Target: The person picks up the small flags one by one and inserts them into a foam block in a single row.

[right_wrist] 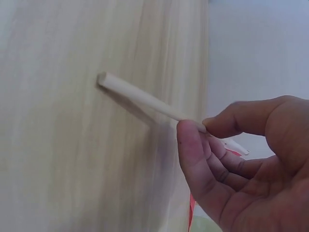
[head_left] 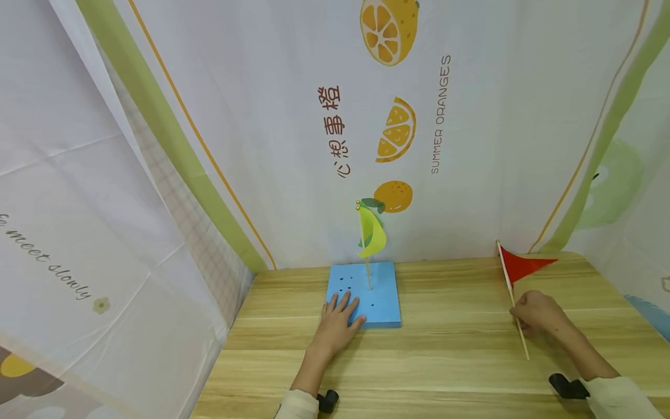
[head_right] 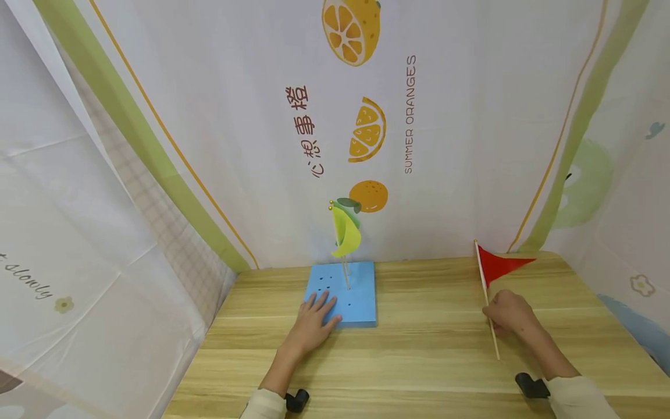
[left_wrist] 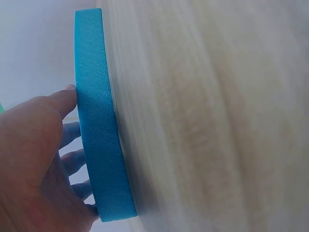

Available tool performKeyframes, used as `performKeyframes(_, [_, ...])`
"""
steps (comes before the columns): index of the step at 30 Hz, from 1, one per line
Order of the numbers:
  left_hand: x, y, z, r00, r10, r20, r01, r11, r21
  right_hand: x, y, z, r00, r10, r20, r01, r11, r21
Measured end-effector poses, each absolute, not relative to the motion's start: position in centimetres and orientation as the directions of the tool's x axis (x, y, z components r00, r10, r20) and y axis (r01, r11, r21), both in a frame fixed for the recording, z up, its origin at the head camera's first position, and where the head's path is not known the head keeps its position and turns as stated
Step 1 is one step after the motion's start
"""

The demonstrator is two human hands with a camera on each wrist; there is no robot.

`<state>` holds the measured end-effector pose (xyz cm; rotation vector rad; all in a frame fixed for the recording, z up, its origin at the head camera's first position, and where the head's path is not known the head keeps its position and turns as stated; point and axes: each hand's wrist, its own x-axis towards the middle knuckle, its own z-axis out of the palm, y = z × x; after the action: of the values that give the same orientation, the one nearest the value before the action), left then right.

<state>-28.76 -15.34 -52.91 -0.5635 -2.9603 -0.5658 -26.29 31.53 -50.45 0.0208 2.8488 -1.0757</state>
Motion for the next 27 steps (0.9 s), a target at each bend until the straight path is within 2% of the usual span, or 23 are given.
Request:
performKeyframes(10, [-28.8, -15.4, -52.9, -0.931, 0.339, 0.135, 0.365, 0.864, 0.345, -26.6, 31.3, -49.7, -0.999, -0.024, -0.035, 0.003, 0.778, -0.628])
performKeyframes(27, [-29.0, -15.6, -53.2, -0.929, 0.344, 0.135, 0.370, 0.865, 0.340, -26.5, 29.6, -48.9, -1.000, 0.002, 0.018, -0.011, 0.708, -0.706])
